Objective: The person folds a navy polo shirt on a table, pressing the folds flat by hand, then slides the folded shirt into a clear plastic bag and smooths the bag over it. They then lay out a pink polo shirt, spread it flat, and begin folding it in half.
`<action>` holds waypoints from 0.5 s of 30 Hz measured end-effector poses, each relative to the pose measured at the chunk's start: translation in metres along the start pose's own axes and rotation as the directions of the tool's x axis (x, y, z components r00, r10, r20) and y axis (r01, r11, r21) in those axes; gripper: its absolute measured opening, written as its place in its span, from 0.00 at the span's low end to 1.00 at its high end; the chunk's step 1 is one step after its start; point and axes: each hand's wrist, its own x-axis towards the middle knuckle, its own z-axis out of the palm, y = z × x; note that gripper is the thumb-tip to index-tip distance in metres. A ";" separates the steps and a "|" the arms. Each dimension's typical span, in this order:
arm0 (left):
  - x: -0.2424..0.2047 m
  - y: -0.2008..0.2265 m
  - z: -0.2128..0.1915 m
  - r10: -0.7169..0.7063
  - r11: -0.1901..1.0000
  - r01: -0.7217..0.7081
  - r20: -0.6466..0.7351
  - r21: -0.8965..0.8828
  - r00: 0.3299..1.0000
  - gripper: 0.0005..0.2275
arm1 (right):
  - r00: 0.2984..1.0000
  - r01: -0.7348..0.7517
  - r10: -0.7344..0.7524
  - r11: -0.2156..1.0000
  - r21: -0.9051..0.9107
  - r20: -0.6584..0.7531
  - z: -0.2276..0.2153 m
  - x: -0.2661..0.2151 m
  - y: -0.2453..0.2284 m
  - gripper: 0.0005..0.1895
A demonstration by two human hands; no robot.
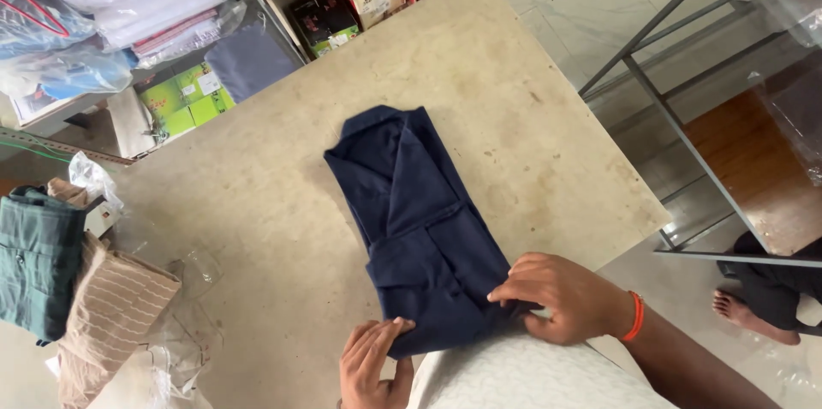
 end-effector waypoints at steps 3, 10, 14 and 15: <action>0.004 0.004 -0.008 0.028 0.997 -0.028 0.000 -0.075 1.000 0.28 | 1.000 0.019 -0.020 0.996 0.087 0.007 -0.005 -0.003 -0.004 0.28; 0.032 0.014 -0.013 -0.300 0.936 0.292 -0.009 -0.196 0.954 0.21 | 0.989 0.122 -0.100 0.972 0.200 -0.113 -0.024 0.015 -0.002 0.33; 0.077 -0.013 -0.009 -0.533 0.807 0.512 0.012 -0.294 0.846 0.16 | 0.926 -0.319 0.362 0.902 0.291 -0.106 -0.035 0.058 0.013 0.32; 0.091 -0.022 -0.007 -0.636 0.740 0.614 0.013 -0.274 0.772 0.16 | 0.864 -0.436 0.491 0.840 0.323 -0.112 -0.038 0.074 0.016 0.31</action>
